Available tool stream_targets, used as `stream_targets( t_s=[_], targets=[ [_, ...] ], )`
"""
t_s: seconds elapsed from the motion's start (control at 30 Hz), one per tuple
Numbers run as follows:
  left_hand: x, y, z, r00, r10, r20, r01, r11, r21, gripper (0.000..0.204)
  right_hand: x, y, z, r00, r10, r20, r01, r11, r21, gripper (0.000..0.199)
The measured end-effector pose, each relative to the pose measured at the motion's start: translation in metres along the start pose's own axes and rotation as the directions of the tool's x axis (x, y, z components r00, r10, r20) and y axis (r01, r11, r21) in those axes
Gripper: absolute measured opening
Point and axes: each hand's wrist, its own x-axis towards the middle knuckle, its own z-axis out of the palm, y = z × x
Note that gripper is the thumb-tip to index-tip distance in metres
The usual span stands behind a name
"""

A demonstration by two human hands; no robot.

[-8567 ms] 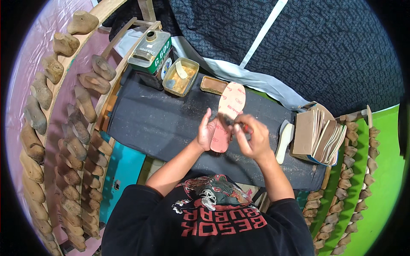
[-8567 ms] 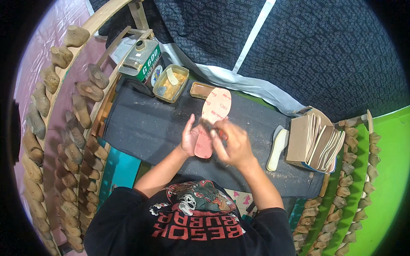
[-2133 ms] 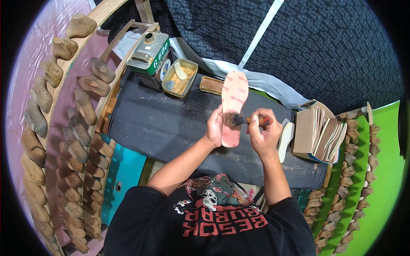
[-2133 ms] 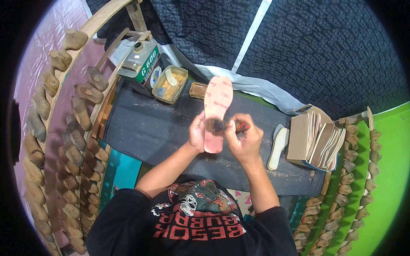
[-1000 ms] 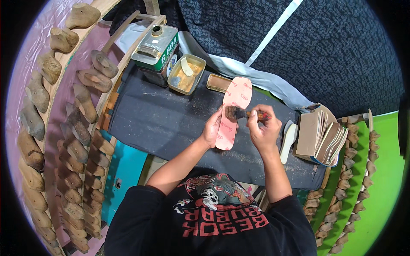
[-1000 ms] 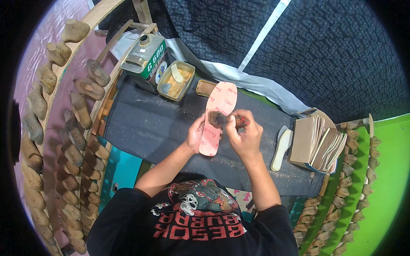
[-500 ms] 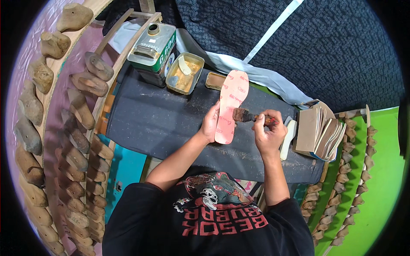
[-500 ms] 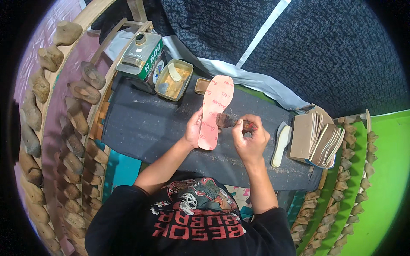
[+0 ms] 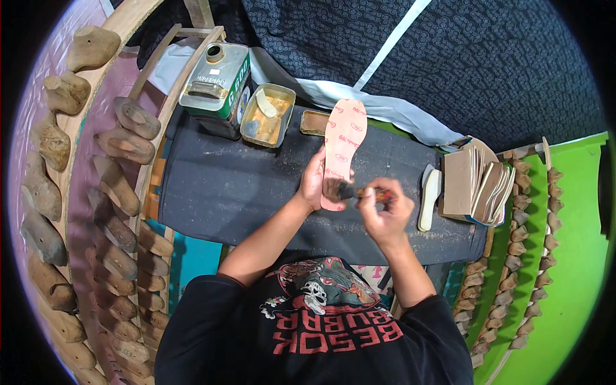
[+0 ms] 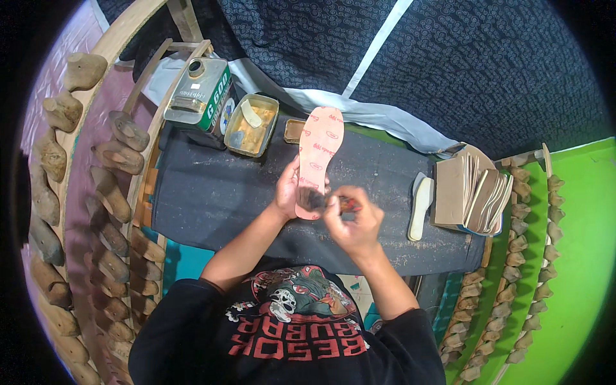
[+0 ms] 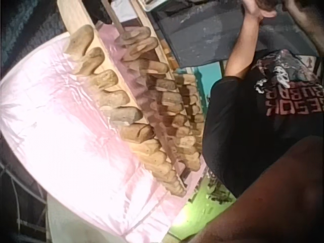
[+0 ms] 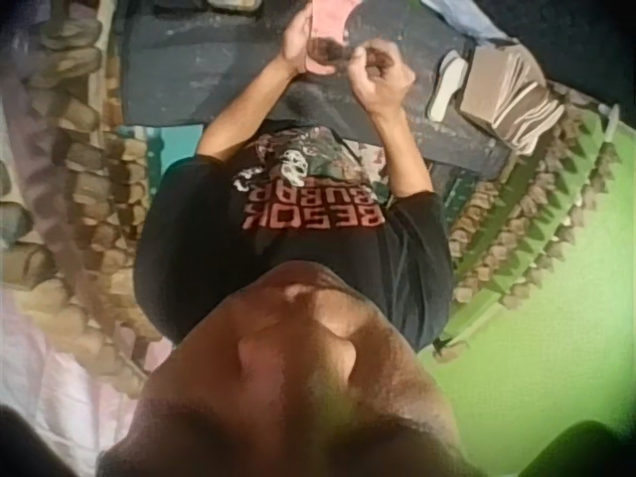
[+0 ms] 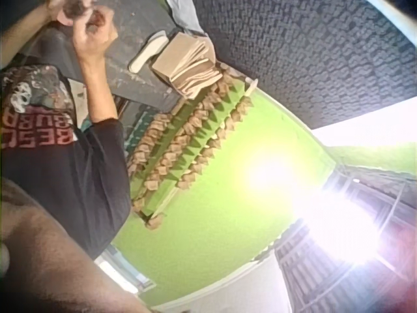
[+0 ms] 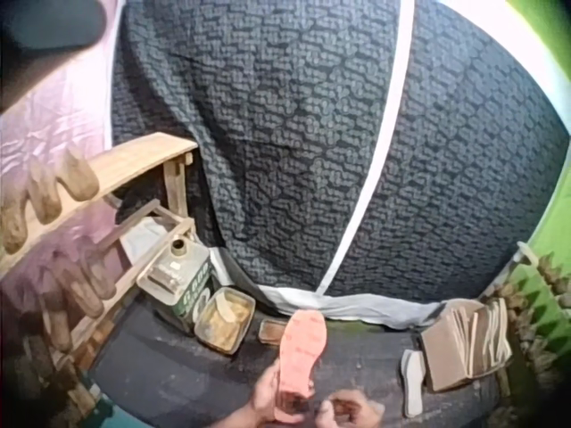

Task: Applying adhesive to shoe insoles and soles using a manual brush.

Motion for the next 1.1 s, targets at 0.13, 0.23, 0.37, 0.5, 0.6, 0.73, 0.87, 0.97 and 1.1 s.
stream_targets(
  t_s=[0.13,0.23,0.37,0.5,0.6,0.73,0.87,0.97,1.1],
  targets=[
    [-0.007,0.008,-0.012,0.998,0.014,-0.06,-0.016,0.999,-0.039,0.055,0.006,0.002,-0.002,0.997,-0.074,0.012,0.075,0.992,-0.097,0.01],
    [-0.019,0.016,-0.016,0.998,0.018,-0.062,-0.017,1.0,0.02,0.053,0.012,0.026,-0.017,0.995,0.07,-0.07,-0.073,0.996,-0.049,0.005],
    [-0.04,0.013,-0.056,0.995,-0.098,0.024,0.098,0.995,0.002,0.053,0.045,0.055,-0.002,0.965,0.2,-0.168,-0.176,0.973,0.146,0.01],
    [-0.076,0.009,-0.084,0.957,-0.279,0.081,0.28,0.96,0.0,0.055,0.072,0.098,0.033,0.929,0.37,-0.024,-0.346,0.888,0.304,0.021],
    [-0.097,0.014,-0.091,0.913,-0.406,0.045,0.398,0.909,0.126,0.056,0.076,0.124,0.059,0.865,0.492,0.099,-0.472,0.732,0.491,0.023],
    [-0.111,0.014,-0.092,0.91,-0.396,0.127,0.384,0.917,0.109,0.053,0.081,0.146,0.084,0.763,0.606,0.224,-0.633,0.629,0.451,0.028],
    [-0.112,0.023,-0.094,0.913,-0.391,0.118,0.381,0.919,0.099,0.055,0.083,0.171,0.1,0.729,0.629,0.272,-0.676,0.597,0.432,0.029],
    [-0.111,0.032,-0.095,0.92,-0.363,0.145,0.356,0.932,0.075,0.057,0.082,0.188,0.105,0.678,0.675,0.29,-0.724,0.546,0.422,0.035],
    [-0.107,0.035,-0.086,0.938,-0.294,0.182,0.296,0.955,0.02,0.061,0.073,0.194,0.096,0.639,0.715,0.285,-0.751,0.498,0.434,0.047]
  ],
)
